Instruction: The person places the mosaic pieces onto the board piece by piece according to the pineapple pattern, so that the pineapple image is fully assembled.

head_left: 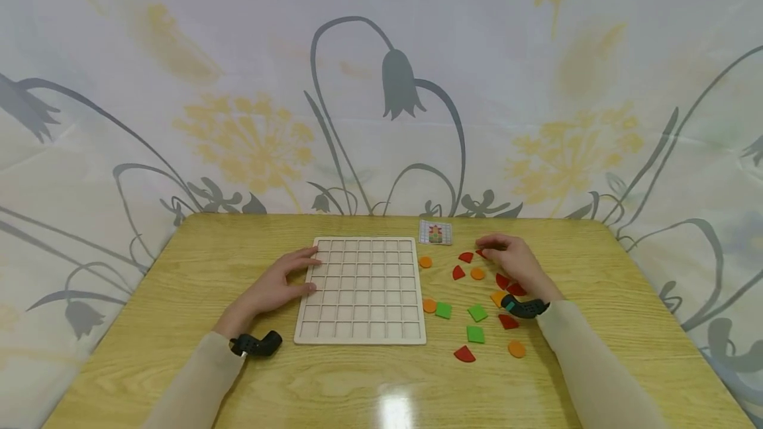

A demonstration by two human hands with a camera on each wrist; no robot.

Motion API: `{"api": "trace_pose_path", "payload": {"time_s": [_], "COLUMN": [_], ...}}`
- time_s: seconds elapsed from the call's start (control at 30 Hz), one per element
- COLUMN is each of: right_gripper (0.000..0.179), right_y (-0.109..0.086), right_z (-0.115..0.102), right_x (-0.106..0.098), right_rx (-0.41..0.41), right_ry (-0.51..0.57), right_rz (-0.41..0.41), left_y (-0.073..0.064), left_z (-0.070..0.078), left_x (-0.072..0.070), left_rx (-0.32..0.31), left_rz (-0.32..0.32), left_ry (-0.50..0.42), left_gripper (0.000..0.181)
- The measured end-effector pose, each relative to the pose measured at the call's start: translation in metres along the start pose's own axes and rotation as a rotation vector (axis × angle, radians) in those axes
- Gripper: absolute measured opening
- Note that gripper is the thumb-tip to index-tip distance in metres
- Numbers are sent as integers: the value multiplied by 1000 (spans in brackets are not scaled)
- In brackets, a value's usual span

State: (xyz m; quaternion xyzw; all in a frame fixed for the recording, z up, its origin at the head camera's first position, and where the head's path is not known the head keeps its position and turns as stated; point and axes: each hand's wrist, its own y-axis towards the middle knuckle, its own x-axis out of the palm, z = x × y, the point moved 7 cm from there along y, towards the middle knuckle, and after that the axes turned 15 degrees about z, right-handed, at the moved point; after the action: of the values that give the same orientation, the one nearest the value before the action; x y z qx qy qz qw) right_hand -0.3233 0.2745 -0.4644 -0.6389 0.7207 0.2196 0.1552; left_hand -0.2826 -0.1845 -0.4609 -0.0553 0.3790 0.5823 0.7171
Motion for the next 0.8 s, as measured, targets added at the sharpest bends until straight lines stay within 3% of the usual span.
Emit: {"api": "trace_pose_path", "payload": {"time_s": [0.3,0.57,0.8], "right_gripper": [33,31,28], "right_y": [-5,-4,-5], "right_z": [3,4,5], "right_x": [-1,0,-2], "right_rx": [-31,-65,-47], "right_ry": [27,-20,-45], "right_rz": [-92,-66,-21], "left_y": [-3,-3,-2], "left_z": [-2,-1,-1], "left_x": [-1,0,1], "left_rx": [24,21,19], "left_rz": [31,33,23], "left_ry": [28,4,3], "left_gripper": [40,37,34]}}
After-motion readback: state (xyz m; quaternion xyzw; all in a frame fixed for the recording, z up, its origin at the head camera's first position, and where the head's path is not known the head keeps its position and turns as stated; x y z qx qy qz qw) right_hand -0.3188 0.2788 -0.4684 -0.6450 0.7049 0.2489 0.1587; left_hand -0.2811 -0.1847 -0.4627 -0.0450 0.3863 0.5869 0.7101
